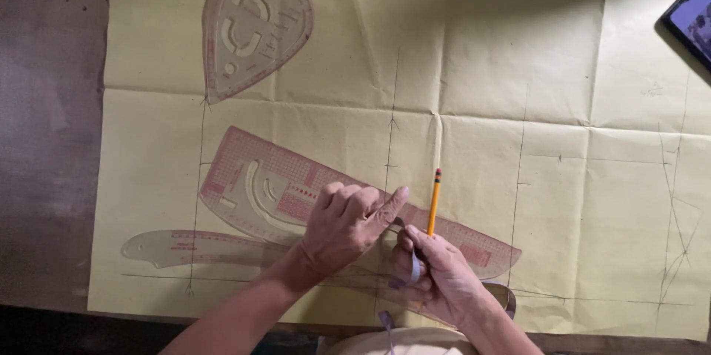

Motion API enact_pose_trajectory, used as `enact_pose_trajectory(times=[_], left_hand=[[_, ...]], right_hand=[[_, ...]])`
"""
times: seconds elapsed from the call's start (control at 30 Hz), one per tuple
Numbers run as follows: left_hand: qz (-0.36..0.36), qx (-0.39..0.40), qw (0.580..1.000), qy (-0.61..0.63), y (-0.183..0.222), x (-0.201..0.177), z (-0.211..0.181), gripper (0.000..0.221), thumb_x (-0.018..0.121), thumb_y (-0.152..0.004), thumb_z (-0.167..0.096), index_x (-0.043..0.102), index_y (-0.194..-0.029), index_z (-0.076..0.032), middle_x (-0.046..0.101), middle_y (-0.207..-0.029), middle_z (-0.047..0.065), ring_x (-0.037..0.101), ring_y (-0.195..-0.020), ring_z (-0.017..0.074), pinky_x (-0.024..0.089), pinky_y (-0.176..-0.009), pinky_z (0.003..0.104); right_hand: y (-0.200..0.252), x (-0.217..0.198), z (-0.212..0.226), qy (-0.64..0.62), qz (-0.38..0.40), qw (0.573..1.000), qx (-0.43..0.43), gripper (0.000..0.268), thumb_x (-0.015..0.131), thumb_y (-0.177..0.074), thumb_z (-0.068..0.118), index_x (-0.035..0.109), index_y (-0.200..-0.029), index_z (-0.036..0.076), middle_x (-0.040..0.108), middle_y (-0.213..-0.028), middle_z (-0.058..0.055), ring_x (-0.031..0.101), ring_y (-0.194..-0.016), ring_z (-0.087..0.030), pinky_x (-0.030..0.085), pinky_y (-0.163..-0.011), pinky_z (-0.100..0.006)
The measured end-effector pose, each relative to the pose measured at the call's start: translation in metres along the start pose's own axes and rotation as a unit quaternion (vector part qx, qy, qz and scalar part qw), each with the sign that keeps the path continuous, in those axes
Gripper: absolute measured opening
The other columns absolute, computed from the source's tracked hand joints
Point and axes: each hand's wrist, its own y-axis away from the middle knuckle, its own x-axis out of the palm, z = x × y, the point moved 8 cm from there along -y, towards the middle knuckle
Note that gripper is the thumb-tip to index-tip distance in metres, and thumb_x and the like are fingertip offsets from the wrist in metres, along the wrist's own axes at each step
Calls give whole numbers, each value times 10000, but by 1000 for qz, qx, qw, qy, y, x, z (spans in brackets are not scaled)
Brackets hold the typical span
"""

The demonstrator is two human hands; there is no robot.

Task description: Drafting a garment pattern on paper using curved rulers and a pencil

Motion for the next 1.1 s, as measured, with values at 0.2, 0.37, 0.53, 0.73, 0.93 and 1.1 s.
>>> enact_pose_trajectory(times=[0.2,0.37,0.53,0.73,0.93,1.1], left_hand=[[17,-22,999,30,-6,-5,-2,248,570,-1059,-43,645,-1292,-85,528,-909,49,516,-726,211,415,-661,378],[-9,-44,998,42,-4,-3,-4,130,753,-1001,-104,707,-1122,-100,502,-918,11,474,-740,161,430,-629,318],[36,-41,998,-32,-16,-4,-11,270,748,-997,-152,731,-1266,-134,569,-956,-5,553,-785,163,533,-590,306],[39,-35,998,22,-11,11,-8,307,684,-972,-135,701,-1278,-113,644,-1109,27,656,-898,207,576,-732,347],[30,21,995,89,-3,23,2,159,667,-990,-42,706,-1144,-29,705,-1085,114,707,-1003,255,608,-827,368],[31,28,998,56,-7,20,-1,162,707,-963,-24,731,-1123,-8,742,-1124,144,713,-1019,262,586,-909,393]], right_hand=[[1,1,4,-20,17,998,-49,254,576,-1050,279,552,-884,89,393,-598,0,309,-416,-75,212,-323,-222],[6,8,10,-30,25,995,-97,270,542,-1066,280,523,-869,96,349,-573,22,292,-441,-77,203,-343,-227],[6,-3,10,-8,-27,991,-128,270,560,-1062,290,529,-862,111,392,-595,7,330,-427,-83,237,-332,-220],[3,-12,-8,51,-41,994,-91,254,569,-1059,244,571,-903,44,491,-563,-58,337,-371,-77,263,-298,-212],[9,-7,1,173,-86,977,-93,322,546,-1063,331,544,-898,55,402,-604,-44,292,-385,-82,224,-289,-226],[20,-26,29,119,-76,980,-143,301,487,-1085,256,630,-1033,-4,517,-663,-65,393,-436,-125,294,-317,-259]])
